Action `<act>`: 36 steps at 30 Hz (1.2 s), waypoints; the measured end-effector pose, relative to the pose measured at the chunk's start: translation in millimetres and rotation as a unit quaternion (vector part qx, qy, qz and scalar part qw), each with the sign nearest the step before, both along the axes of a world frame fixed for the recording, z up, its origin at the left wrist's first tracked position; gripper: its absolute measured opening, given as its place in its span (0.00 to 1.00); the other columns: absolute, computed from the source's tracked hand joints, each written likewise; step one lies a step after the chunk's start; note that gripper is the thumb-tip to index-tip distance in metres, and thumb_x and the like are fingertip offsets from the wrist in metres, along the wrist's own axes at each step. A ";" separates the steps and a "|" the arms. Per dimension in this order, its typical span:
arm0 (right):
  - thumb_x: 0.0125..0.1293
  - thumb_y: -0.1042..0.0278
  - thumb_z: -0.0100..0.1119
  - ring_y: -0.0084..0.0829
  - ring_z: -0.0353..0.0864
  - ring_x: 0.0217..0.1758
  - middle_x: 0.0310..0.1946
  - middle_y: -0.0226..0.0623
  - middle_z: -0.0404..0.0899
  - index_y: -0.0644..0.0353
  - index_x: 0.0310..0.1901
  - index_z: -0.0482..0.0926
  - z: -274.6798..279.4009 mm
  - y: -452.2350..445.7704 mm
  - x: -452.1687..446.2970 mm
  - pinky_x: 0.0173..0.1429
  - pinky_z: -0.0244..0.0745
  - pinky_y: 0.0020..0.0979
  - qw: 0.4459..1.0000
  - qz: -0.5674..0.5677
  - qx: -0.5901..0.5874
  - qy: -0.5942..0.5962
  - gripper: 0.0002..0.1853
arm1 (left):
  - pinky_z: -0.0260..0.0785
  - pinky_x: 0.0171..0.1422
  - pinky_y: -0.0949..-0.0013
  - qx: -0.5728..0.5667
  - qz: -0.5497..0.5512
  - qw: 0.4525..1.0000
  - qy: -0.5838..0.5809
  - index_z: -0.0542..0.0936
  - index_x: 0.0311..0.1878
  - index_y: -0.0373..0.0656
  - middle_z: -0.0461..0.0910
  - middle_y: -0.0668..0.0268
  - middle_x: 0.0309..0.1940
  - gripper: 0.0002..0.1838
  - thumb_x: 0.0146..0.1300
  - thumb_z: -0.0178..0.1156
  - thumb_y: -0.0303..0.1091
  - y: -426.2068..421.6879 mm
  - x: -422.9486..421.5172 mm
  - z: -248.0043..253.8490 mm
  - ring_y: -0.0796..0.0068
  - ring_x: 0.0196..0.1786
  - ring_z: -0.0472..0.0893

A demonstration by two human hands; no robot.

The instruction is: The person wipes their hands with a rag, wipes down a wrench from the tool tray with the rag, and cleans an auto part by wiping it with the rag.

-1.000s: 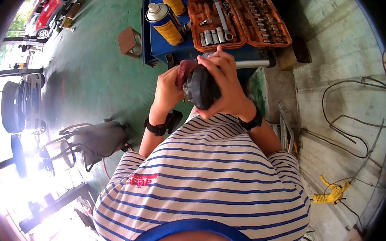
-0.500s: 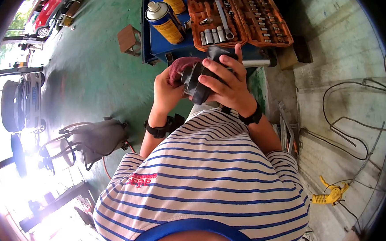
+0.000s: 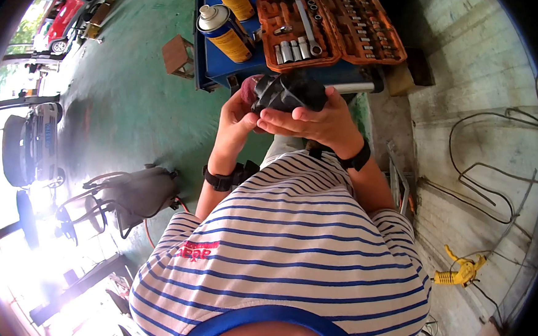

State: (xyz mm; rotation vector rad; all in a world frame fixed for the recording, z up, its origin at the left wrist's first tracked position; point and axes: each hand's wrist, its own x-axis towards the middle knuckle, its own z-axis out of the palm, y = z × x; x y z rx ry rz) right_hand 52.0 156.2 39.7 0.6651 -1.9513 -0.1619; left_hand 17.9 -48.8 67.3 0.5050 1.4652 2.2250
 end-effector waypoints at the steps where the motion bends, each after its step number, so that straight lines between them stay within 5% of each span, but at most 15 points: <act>1: 0.62 0.45 0.64 0.33 0.28 0.83 0.74 0.02 0.52 0.17 0.66 0.64 -0.4 -1.3 -0.5 0.80 0.28 0.63 1.000 0.003 -0.004 0.001 0.31 | 0.68 0.54 0.76 -0.015 -0.011 1.000 0.012 0.67 0.66 0.33 0.77 0.68 0.51 0.41 0.57 0.72 0.48 -1.1 -3.6 -3.0 0.81 0.51 0.74; 4: 0.60 0.43 0.66 0.31 0.26 0.83 0.76 0.01 0.46 0.17 0.67 0.64 -3.8 -2.0 -2.8 0.81 0.28 0.59 1.000 0.021 -0.014 -0.006 0.33 | 0.66 0.38 0.83 -0.007 -0.015 1.000 -0.003 0.68 0.66 0.37 0.77 0.72 0.45 0.38 0.58 0.71 0.48 6.2 -9.0 -3.0 0.87 0.41 0.74; 7: 0.58 0.44 0.69 0.30 0.26 0.83 0.78 0.06 0.35 0.16 0.65 0.66 -2.8 -4.3 -3.1 0.82 0.30 0.52 0.998 0.042 -0.029 -0.024 0.33 | 0.68 0.51 0.79 -0.091 -0.035 0.993 -0.069 0.71 0.62 0.39 0.76 0.71 0.50 0.41 0.54 0.70 0.58 -1.0 -6.4 5.6 0.84 0.49 0.74; 11: 0.56 0.52 0.73 0.37 0.29 0.83 0.80 0.29 0.24 0.14 0.62 0.70 -1.3 -8.1 -3.1 0.81 0.33 0.54 0.998 0.051 -0.044 -0.020 0.33 | 0.55 0.23 0.84 -0.027 0.001 0.997 -0.071 0.71 0.64 0.40 0.76 0.76 0.33 0.29 0.63 0.65 0.42 0.6 -5.5 -4.9 0.90 0.25 0.69; 12: 0.54 0.54 0.75 0.43 0.28 0.82 0.79 0.38 0.22 0.14 0.63 0.69 2.6 -11.0 0.0 0.80 0.36 0.54 0.994 0.022 -0.092 -0.051 0.36 | 0.66 0.32 0.82 -0.020 0.005 0.996 -0.092 0.70 0.64 0.39 0.78 0.73 0.38 0.30 0.63 0.64 0.43 -2.3 -4.2 -0.6 0.87 0.32 0.74; 15: 0.50 0.51 0.78 0.55 0.36 0.81 0.79 0.45 0.22 0.19 0.74 0.55 25.1 -15.2 -0.9 0.80 0.41 0.52 0.972 0.037 -0.204 -0.114 0.52 | 0.71 0.50 0.77 0.074 0.058 0.986 -0.136 0.70 0.64 0.36 0.79 0.68 0.45 0.32 0.62 0.65 0.44 -0.1 -0.8 -6.3 0.82 0.44 0.77; 16: 0.44 0.48 0.80 0.55 0.40 0.80 0.79 0.47 0.22 0.30 0.76 0.44 36.2 -20.1 0.5 0.79 0.42 0.53 0.904 0.138 -0.345 -0.213 0.62 | 0.67 0.62 0.72 0.090 0.080 0.986 -0.119 0.69 0.64 0.34 0.78 0.66 0.50 0.34 0.61 0.67 0.45 1.5 -1.4 -9.3 0.79 0.53 0.76; 17: 0.39 0.44 0.82 0.55 0.43 0.79 0.78 0.50 0.22 0.42 0.78 0.33 41.6 -23.0 0.7 0.79 0.43 0.54 0.795 0.231 -0.470 -0.305 0.73 | 0.67 0.62 0.72 0.091 0.081 0.986 -0.116 0.69 0.64 0.34 0.78 0.66 0.50 0.34 0.61 0.67 0.45 1.1 -2.1 -10.9 0.79 0.53 0.76; 18: 0.32 0.40 0.83 0.51 0.52 0.77 0.78 0.53 0.35 0.60 0.74 0.20 38.2 -21.6 -1.7 0.78 0.49 0.49 0.763 0.251 -0.484 -0.347 0.84 | 0.70 0.49 0.76 0.055 0.084 0.992 -0.077 0.68 0.66 0.35 0.79 0.67 0.47 0.38 0.59 0.68 0.49 0.7 -2.1 -8.4 0.81 0.45 0.78; 19: 0.32 0.40 0.83 0.51 0.52 0.77 0.78 0.53 0.35 0.60 0.74 0.20 36.0 -22.1 -0.8 0.78 0.49 0.49 0.764 0.252 -0.483 -0.346 0.84 | 0.74 0.37 0.79 0.019 0.086 0.995 -0.037 0.66 0.67 0.36 0.80 0.68 0.45 0.42 0.57 0.69 0.52 0.4 -1.7 -5.0 0.82 0.38 0.80; 21: 0.34 0.44 0.84 0.42 0.61 0.73 0.73 0.50 0.56 0.58 0.76 0.25 38.0 -25.1 2.2 0.75 0.57 0.41 0.495 0.336 -0.640 -0.482 0.81 | 0.72 0.37 0.80 0.006 0.047 0.997 -0.065 0.66 0.66 0.34 0.79 0.69 0.44 0.42 0.55 0.71 0.49 -8.1 3.4 -1.1 0.84 0.37 0.79; 22: 0.37 0.50 0.85 0.34 0.68 0.68 0.65 0.43 0.68 0.59 0.77 0.40 40.0 -22.3 2.4 0.72 0.62 0.34 0.506 0.311 -0.616 -0.517 0.72 | 0.71 0.44 0.78 -0.012 0.006 0.998 -0.069 0.67 0.65 0.35 0.78 0.69 0.45 0.39 0.55 0.71 0.44 -10.8 3.7 -5.1 0.84 0.41 0.77; 25: 0.39 0.57 0.85 0.32 0.70 0.65 0.62 0.40 0.69 0.61 0.72 0.57 42.2 -20.3 4.1 0.71 0.63 0.33 0.578 0.289 -0.532 -0.548 0.60 | 0.70 0.51 0.77 -0.004 -0.040 0.996 -0.085 0.67 0.64 0.34 0.77 0.68 0.46 0.36 0.55 0.71 0.38 -11.4 9.1 -2.9 0.84 0.46 0.76; 26: 0.38 0.63 0.84 0.33 0.71 0.65 0.63 0.40 0.69 0.62 0.68 0.63 45.1 -22.9 7.7 0.70 0.63 0.32 0.542 0.293 -0.567 -0.548 0.53 | 0.70 0.52 0.77 0.000 -0.023 0.996 -0.086 0.67 0.64 0.34 0.77 0.69 0.47 0.36 0.55 0.71 0.37 -10.3 10.9 -2.5 0.83 0.46 0.76; 36: 0.39 0.67 0.82 0.47 0.66 0.70 0.59 0.42 0.70 0.59 0.64 0.64 42.0 -25.5 5.7 0.76 0.55 0.47 0.702 0.292 -0.458 -0.459 0.48 | 0.67 0.64 0.71 0.032 -0.049 0.992 -0.113 0.69 0.64 0.32 0.78 0.67 0.52 0.37 0.53 0.74 0.31 -15.8 8.2 -6.5 0.79 0.54 0.76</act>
